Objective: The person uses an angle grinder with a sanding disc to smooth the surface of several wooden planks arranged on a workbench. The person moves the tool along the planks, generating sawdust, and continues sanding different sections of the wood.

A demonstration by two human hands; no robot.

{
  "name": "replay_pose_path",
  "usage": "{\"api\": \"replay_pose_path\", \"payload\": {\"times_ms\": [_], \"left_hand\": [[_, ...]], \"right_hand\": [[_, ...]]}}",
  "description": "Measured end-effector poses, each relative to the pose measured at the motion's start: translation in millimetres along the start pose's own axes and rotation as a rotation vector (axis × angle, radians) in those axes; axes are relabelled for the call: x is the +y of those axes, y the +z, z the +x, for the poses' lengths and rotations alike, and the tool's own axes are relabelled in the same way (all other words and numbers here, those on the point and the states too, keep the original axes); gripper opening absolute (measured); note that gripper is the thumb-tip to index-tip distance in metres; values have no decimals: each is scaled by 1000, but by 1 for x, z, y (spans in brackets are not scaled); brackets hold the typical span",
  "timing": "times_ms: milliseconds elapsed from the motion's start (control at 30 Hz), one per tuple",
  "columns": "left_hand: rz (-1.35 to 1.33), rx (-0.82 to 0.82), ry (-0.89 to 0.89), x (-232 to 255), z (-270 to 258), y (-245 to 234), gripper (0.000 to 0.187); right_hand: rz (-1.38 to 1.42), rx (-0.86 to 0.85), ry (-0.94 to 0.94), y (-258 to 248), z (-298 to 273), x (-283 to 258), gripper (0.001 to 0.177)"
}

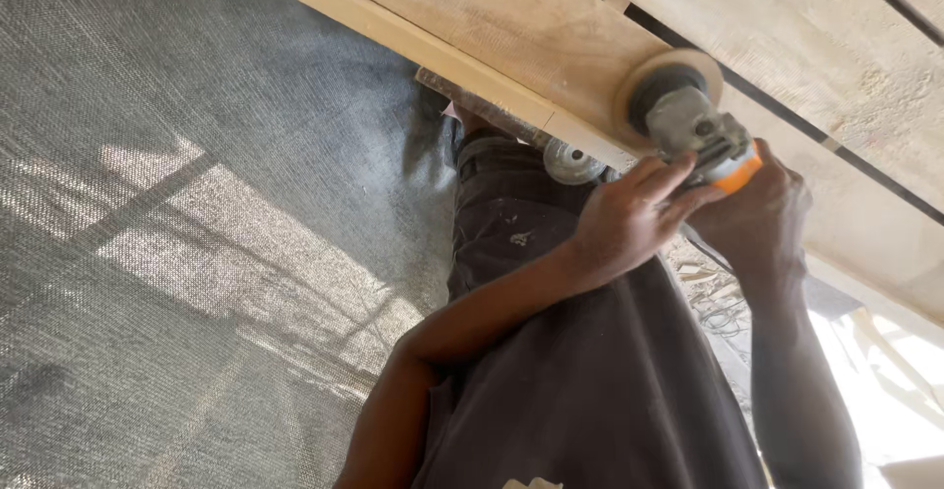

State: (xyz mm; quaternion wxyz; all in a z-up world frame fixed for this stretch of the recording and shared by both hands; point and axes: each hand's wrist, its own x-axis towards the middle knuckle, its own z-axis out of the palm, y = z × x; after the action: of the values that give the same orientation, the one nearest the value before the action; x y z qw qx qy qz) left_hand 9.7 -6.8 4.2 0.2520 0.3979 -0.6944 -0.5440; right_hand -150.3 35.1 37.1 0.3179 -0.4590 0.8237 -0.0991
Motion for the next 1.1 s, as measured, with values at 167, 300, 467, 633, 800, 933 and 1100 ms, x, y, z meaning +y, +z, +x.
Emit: {"api": "replay_pose_path", "payload": {"times_ms": [167, 300, 467, 633, 800, 933, 1100], "left_hand": [[-36, 61, 6, -10, 27, -70, 54], [32, 78, -27, -2, 50, -129, 46], [32, 83, -41, 2, 77, -158, 42], [-47, 40, 69, 15, 69, -88, 41], [-46, 26, -38, 41, 26, 23, 43], [4, -40, 5, 55, -11, 96, 46], [38, -225, -11, 61, -38, 157, 51]], "right_hand": [[40, 29, -119, 24, 33, -53, 46], [8, 43, -91, 30, 58, -112, 42], [86, 86, -103, 27, 80, -142, 42], [114, 11, -40, 2, 57, -77, 44], [68, 84, -21, -27, -3, 31, 39], [-22, 112, 0, -38, -52, 106, 36], [11, 27, 127, -40, -95, 164, 41]]}}
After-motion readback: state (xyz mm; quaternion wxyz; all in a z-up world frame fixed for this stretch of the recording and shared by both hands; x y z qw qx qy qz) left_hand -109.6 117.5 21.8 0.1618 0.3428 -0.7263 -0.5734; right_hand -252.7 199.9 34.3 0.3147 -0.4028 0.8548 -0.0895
